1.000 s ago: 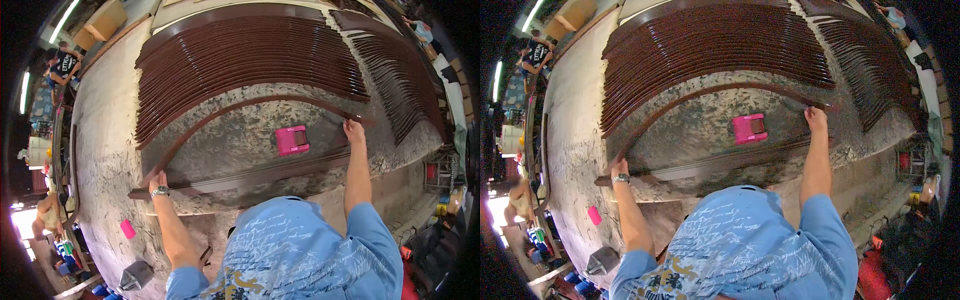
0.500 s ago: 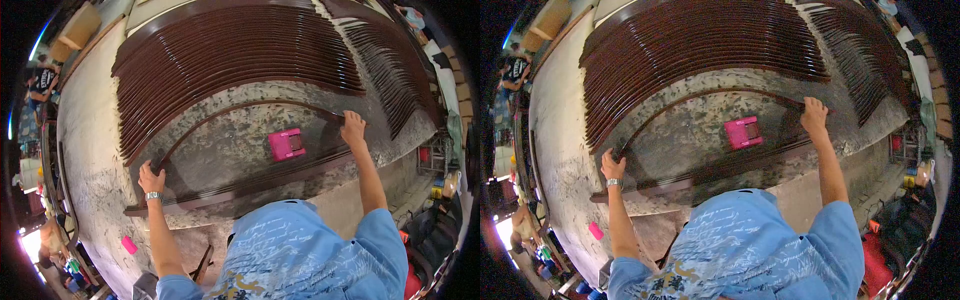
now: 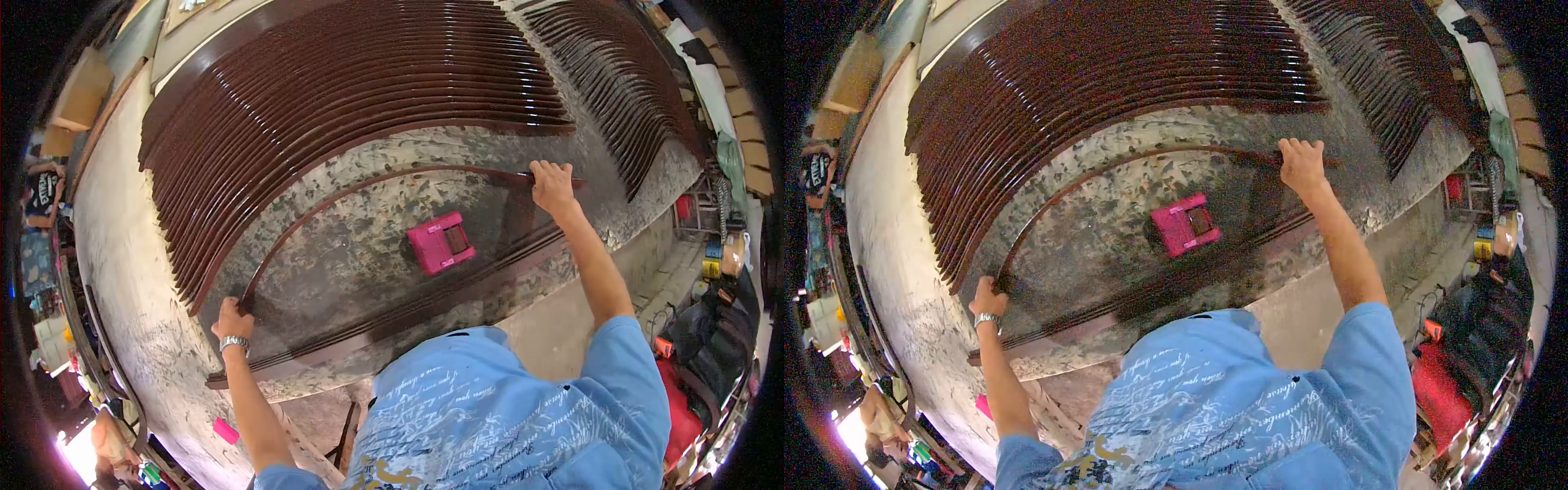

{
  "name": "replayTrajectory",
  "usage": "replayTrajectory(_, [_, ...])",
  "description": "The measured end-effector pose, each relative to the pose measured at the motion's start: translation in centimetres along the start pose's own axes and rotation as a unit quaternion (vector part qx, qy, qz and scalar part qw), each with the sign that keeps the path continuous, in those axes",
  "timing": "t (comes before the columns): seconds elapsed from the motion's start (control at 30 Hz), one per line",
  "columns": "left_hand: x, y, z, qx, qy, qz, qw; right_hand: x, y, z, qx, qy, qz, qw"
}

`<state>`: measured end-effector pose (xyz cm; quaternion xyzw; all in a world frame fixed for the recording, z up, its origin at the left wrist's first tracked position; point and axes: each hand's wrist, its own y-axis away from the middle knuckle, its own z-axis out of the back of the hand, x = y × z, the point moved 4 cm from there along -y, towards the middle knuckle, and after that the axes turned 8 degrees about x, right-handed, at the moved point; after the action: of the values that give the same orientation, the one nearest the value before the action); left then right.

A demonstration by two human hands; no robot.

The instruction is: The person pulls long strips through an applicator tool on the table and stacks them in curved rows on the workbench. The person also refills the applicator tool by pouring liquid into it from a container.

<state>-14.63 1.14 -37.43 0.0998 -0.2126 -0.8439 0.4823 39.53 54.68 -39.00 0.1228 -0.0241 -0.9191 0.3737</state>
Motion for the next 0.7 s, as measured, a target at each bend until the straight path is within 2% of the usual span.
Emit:
replayTrajectory(0.1, [2.6,0.4,-0.2,0.087,0.013,0.088,0.992,-0.8,0.2,-0.9,0.029,0.004,0.011,1.0])
replayTrajectory(0.2, [4.7,0.1,-1.0,0.105,-0.001,0.015,0.994,-0.4,1.0,-0.2,0.09,-0.052,-0.001,0.995])
replayTrajectory(0.3, [3.4,2.9,0.5,0.114,0.056,-0.033,0.991,1.3,3.3,2.5,0.231,-0.148,-0.11,0.955])
replayTrajectory(0.4, [5.8,3.8,-2.4,0.136,0.161,-0.159,0.964,2.7,6.2,4.2,0.288,-0.229,-0.108,0.924])
replayTrajectory(0.43, [5.8,4.7,-3.4,0.224,0.354,-0.176,0.891,2.3,7.4,2.5,0.26,-0.282,-0.082,0.92])
replayTrajectory(0.47, [6.5,4.8,-4.1,0.303,0.401,-0.103,0.859,2.3,8.4,0.4,0.27,-0.393,-0.091,0.874])
replayTrajectory(0.53, [4.8,7.0,-3.0,0.448,0.474,0.044,0.757,3.3,10.1,-0.2,0.277,-0.597,-0.105,0.746])
replayTrajectory(0.57, [4.0,8.6,-3.0,0.418,0.527,0.079,0.736,4.0,11.0,0.5,0.314,-0.65,-0.142,0.677])
replayTrajectory(0.67, [3.0,10.2,-4.2,0.468,0.582,0.097,0.658,5.4,12.6,2.1,0.344,-0.675,-0.174,0.629])
replayTrajectory(0.7, [4.9,9.3,-6.2,0.54,0.55,-0.001,0.637,5.5,12.9,1.1,0.368,-0.677,-0.167,0.615])
